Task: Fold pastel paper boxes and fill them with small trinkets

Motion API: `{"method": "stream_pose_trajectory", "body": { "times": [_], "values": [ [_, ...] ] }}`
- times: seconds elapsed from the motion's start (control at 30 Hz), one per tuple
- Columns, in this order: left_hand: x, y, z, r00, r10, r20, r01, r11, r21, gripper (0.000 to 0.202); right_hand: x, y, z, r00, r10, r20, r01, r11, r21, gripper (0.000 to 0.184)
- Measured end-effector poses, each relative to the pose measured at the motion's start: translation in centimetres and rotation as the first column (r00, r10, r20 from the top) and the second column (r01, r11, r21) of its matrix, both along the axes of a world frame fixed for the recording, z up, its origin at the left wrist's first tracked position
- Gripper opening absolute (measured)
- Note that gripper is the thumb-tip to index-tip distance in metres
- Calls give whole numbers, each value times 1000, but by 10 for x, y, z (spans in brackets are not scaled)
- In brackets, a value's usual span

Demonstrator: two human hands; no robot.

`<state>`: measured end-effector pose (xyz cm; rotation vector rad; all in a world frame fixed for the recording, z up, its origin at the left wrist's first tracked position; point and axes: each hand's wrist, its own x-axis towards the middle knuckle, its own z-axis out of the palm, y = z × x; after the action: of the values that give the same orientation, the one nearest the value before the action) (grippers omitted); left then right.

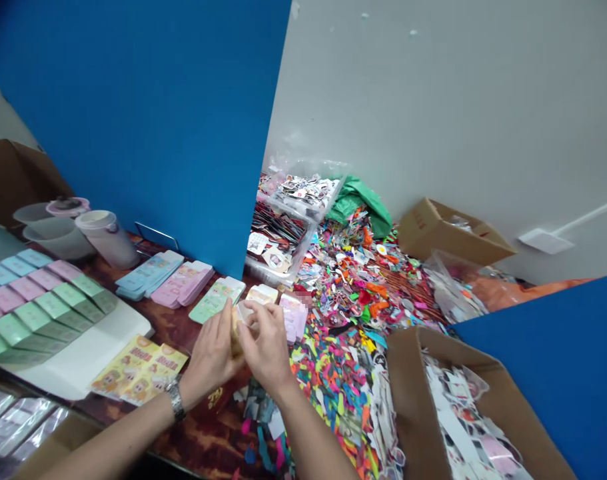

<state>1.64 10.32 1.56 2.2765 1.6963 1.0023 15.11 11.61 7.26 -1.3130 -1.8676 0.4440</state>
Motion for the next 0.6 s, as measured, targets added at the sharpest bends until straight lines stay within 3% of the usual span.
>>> {"method": "stream_pose_trajectory", "body": {
  "times": [0.07, 0.17, 0.27, 0.37, 0.43, 0.6],
  "values": [
    [1, -2, -2, 998, -6, 57, 7, 1000, -21, 69, 2, -9, 2, 997, 9, -72, -9, 1000, 0, 32],
    [-2, -9, 0, 979, 17, 203, 14, 989, -150, 50, 8, -18, -8, 998, -59, -32, 64, 979, 194, 34],
    [-4, -14, 5, 962, 51, 269, 4, 980, -200, 60, 10, -27, -22, 994, -103, 47, 84, 950, 300, 24],
    [-6, -18, 7, 967, -33, 252, 71, 987, -145, 72, 10, -38, -29, 1000, 5, 2, -5, 991, 137, 22],
    [-9, -19, 6, 972, -114, 203, 139, 984, -112, 65, 10, -43, -27, 991, 61, -118, -64, 998, -20, 26],
    [-13, -23, 3, 975, -206, 82, 211, 976, -54, 54, 10, -37, -17, 862, -135, -489, -37, 944, -327, 30]
  ]
}}
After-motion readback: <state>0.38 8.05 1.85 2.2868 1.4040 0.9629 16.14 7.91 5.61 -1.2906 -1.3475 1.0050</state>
